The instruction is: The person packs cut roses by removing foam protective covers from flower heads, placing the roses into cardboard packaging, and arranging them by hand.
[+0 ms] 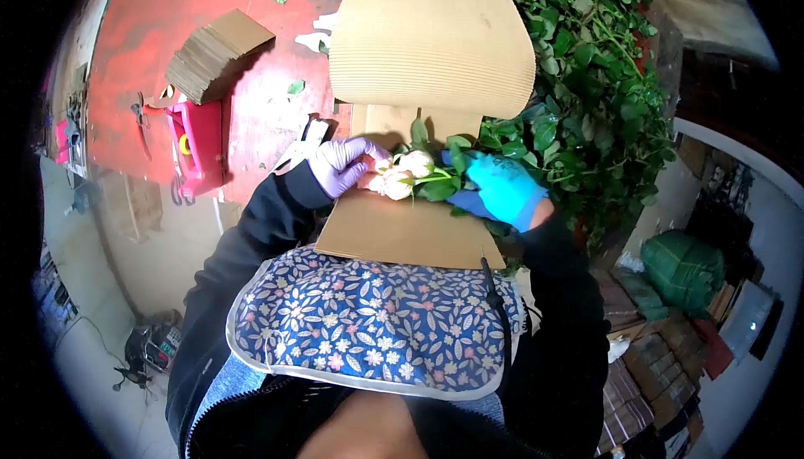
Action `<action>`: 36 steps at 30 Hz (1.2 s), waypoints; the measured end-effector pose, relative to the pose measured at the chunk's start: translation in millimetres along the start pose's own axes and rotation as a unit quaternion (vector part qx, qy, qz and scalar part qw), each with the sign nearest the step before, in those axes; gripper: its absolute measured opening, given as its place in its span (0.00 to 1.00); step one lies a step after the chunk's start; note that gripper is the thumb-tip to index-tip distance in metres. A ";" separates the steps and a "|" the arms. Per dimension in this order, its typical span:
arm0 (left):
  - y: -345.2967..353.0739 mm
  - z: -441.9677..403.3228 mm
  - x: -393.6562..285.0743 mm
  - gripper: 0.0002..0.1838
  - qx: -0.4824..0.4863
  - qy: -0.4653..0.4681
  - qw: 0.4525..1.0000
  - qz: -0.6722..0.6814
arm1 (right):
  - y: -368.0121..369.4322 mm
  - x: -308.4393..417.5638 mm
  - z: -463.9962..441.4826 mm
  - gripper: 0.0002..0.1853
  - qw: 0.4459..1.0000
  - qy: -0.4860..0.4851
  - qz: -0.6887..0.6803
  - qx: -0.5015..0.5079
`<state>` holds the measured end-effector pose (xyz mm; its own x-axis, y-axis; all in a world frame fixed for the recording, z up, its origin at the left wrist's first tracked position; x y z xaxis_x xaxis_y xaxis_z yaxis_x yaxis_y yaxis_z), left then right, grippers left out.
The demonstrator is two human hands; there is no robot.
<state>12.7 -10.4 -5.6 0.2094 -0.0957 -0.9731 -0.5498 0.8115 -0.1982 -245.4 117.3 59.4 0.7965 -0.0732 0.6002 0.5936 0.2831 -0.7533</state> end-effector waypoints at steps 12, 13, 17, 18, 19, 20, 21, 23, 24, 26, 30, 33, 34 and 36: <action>-5.0 15.1 -10.3 0.16 0.012 0.065 0.997 -0.031 | 28.3 18.7 -28.3 0.29 0.970 -0.021 0.167 -0.176; -3.9 16.8 -7.8 0.16 0.013 0.065 0.997 -0.032 | 36.2 17.7 -33.3 0.29 0.972 -0.004 0.178 -0.153; -2.1 18.4 -5.9 0.17 -0.024 0.113 0.993 -0.012 | 31.3 14.9 -36.3 0.30 0.978 0.020 0.103 -0.178; -0.9 20.6 -6.9 0.17 -0.033 0.113 0.993 -0.007 | 21.5 24.2 -38.2 0.29 0.974 -0.012 0.119 -0.194; -0.5 21.3 -8.4 0.17 -0.032 0.112 0.993 -0.003 | 15.5 28.0 -37.0 0.29 0.974 -0.009 0.121 -0.191; -1.6 19.9 -9.4 0.17 -0.024 0.096 0.995 -0.002 | 10.4 31.3 -36.7 0.27 0.974 -0.022 0.105 -0.200; -2.5 18.9 -9.6 0.17 -0.015 0.081 0.997 -0.001 | 7.3 33.3 -36.2 0.25 0.974 -0.034 0.090 -0.207; -4.8 17.8 -9.1 0.16 -0.005 0.069 0.997 -0.014 | 4.9 32.3 -36.5 0.23 0.979 -0.019 0.089 -0.184; -5.9 17.4 -9.6 0.16 0.012 0.040 0.999 -0.020 | 4.2 30.9 -36.6 0.21 0.983 -0.004 0.088 -0.164; -6.1 15.0 -7.4 0.15 0.019 0.035 0.999 -0.014 | 4.1 26.8 -39.1 0.15 0.981 -0.015 0.077 -0.179; -2.1 15.2 -5.4 0.15 -0.032 0.108 0.994 0.005 | 14.1 10.8 -40.8 0.15 0.973 0.006 0.014 -0.231; -1.8 16.7 -1.4 0.15 -0.030 0.110 0.993 0.003 | 18.1 11.4 -40.0 0.17 0.982 0.022 -0.044 -0.181; -1.7 17.0 0.0 0.15 -0.019 0.087 0.996 -0.003 | 11.2 16.1 -37.9 0.20 0.985 0.028 -0.086 -0.147; -3.9 14.4 -3.8 0.15 0.007 0.062 0.997 -0.035 | -3.8 24.8 -36.7 0.21 0.967 0.030 -0.236 -0.091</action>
<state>25.7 -4.9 0.6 0.1447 -0.2224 -0.9642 -0.5253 0.8085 -0.2653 -223.7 79.3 67.3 0.4338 -0.2090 0.8764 0.8987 0.0314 -0.4373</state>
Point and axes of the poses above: each hand's wrist, its own z-axis away from the middle knuckle, its own y-axis out of the palm, x = y × z, the point moved 2 cm from there along -z, towards the middle knuckle, and after that the axes turned 13 degrees about -x, right-handed, at the moved point
